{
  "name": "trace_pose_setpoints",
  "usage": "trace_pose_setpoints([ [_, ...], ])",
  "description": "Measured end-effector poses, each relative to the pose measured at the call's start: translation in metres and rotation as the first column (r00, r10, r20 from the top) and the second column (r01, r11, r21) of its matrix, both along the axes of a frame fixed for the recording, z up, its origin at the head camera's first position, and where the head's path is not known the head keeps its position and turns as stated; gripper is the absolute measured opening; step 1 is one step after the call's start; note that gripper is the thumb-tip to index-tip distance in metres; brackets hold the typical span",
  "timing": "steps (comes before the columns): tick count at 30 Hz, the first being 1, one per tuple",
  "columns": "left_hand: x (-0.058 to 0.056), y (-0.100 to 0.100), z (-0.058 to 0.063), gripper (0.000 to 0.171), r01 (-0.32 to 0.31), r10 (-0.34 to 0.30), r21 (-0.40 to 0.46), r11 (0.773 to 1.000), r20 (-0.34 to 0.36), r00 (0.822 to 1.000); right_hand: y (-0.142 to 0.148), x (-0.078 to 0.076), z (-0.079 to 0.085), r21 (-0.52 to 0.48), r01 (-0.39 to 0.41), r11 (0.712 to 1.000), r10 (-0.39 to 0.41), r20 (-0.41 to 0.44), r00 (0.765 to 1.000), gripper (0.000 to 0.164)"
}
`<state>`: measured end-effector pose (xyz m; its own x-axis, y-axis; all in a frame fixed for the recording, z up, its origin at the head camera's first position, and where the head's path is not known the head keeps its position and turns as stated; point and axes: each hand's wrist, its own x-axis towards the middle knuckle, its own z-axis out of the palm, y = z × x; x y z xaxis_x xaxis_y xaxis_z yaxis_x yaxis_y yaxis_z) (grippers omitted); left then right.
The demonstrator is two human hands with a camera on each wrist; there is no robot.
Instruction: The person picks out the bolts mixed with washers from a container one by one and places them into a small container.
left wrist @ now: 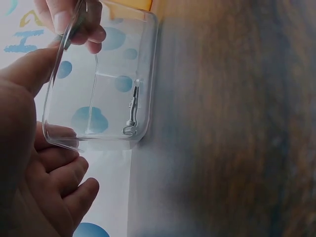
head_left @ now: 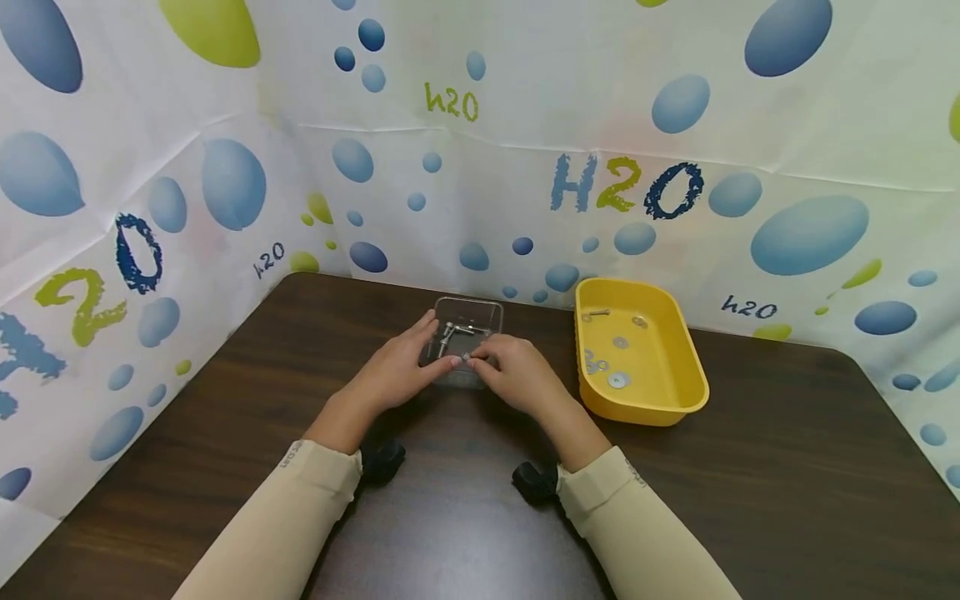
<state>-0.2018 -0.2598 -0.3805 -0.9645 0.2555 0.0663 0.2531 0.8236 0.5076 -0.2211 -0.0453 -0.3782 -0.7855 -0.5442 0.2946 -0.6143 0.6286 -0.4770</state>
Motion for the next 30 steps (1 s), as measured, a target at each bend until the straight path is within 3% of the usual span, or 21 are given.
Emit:
trace_pose_setpoints([
  [8, -0.0001, -0.0016, 0.0004, 0.087, 0.003, -0.003, 0.006, 1.0, -0.017, 1.0, -0.002, -0.0006, -0.0005, 0.066, -0.027, 0.997, 0.029, -0.018, 0.999, 0.02],
  [14, -0.0008, 0.0001, 0.0014, 0.087, 0.001, -0.001, 0.006, 1.0, -0.012, 1.0, 0.0, -0.0006, -0.001, 0.055, -0.037, 0.998, 0.04, -0.044, 0.998, 0.019],
  [24, -0.003, -0.0013, -0.0009, 0.09, 0.009, -0.009, 0.019, 1.0, -0.012, 1.0, 0.0003, 0.0001, -0.0003, 0.053, -0.022, 0.998, 0.023, -0.016, 1.0, 0.021],
  [30, -0.002, -0.0018, 0.0057, 0.088, 0.008, -0.008, 0.004, 1.0, 0.011, 1.0, 0.0001, 0.0009, 0.0034, 0.014, -0.016, 1.0, 0.016, 0.018, 1.0, 0.019],
])
